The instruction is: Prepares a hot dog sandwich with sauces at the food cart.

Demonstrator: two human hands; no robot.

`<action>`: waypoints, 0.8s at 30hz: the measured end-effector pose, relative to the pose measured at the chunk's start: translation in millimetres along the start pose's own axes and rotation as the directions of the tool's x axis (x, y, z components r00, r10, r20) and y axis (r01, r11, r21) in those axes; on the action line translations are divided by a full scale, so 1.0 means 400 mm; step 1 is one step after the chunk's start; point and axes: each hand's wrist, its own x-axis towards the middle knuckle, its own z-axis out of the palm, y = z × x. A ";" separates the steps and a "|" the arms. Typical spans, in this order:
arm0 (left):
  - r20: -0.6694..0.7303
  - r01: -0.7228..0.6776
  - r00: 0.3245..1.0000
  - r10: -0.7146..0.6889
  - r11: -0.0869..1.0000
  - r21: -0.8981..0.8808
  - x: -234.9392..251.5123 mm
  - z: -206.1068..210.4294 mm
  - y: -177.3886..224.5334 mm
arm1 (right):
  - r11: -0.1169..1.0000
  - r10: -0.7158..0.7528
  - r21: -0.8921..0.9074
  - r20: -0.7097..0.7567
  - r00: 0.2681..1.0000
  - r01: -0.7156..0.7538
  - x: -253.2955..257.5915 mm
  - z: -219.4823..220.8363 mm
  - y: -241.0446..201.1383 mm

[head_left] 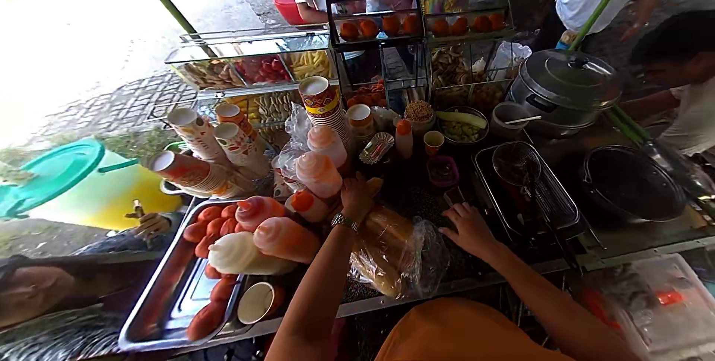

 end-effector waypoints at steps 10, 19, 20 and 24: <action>0.006 -0.389 0.921 0.389 0.921 0.036 -0.180 -0.074 0.097 | 0.984 -0.169 0.023 -0.174 0.970 0.176 0.022 -0.070 -0.134; -0.089 -0.758 0.638 0.765 0.644 0.104 -0.320 -0.056 0.243 | 0.980 -0.059 0.183 -0.088 0.994 0.074 -0.035 -0.108 -0.096; -0.142 -0.779 0.607 0.781 0.621 0.088 -0.319 -0.047 0.254 | 0.975 -0.034 0.213 -0.112 0.993 0.057 -0.048 -0.110 -0.080; -0.555 -0.793 0.526 0.645 0.607 -0.046 -0.306 0.011 0.301 | 0.888 0.163 0.457 -0.203 0.965 -0.054 -0.102 -0.121 0.015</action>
